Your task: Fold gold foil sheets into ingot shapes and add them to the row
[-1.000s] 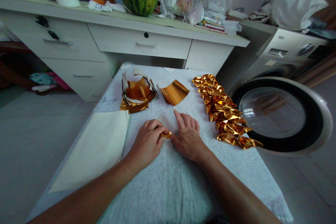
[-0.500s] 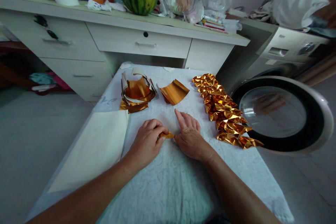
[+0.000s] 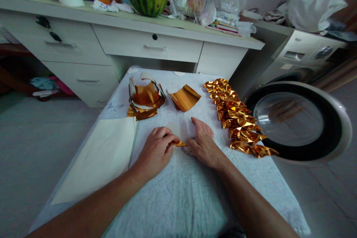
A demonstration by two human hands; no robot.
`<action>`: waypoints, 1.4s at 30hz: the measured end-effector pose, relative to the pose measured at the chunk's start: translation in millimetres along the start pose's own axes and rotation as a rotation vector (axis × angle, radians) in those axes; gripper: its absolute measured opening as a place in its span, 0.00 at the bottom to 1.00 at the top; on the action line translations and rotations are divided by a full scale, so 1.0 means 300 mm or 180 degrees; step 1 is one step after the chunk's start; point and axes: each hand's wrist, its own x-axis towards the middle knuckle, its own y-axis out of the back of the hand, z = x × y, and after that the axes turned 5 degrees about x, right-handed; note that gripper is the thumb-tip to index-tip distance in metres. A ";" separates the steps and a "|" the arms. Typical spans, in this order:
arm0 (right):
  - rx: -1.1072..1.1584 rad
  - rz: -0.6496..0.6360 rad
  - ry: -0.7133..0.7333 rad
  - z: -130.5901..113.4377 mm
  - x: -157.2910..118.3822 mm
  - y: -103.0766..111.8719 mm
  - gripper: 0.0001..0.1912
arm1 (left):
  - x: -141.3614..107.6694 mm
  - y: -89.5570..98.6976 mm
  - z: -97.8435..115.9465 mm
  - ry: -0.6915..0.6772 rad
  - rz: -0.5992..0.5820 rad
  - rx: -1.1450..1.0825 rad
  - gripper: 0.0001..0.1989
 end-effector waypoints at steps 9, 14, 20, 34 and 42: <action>-0.0395 0.0212 0.0210 0.018 0.002 -0.034 0.38 | 0.005 0.003 0.001 0.0036 0.0161 0.0137 0.07; -0.0440 0.0270 0.0247 0.014 0.002 -0.035 0.37 | 0.005 0.004 0.000 0.0414 0.0593 0.0400 0.20; -0.0428 0.0219 0.0245 0.009 -0.001 -0.027 0.32 | 0.003 -0.006 -0.011 0.0576 0.0599 0.0475 0.26; -0.0135 0.0142 0.0287 0.010 0.006 -0.007 0.21 | 0.004 0.023 -0.012 0.0729 0.0766 -0.0697 0.23; 0.0591 0.0561 0.0204 0.016 0.016 -0.002 0.34 | 0.002 0.027 -0.012 0.1049 0.0851 -0.1723 0.25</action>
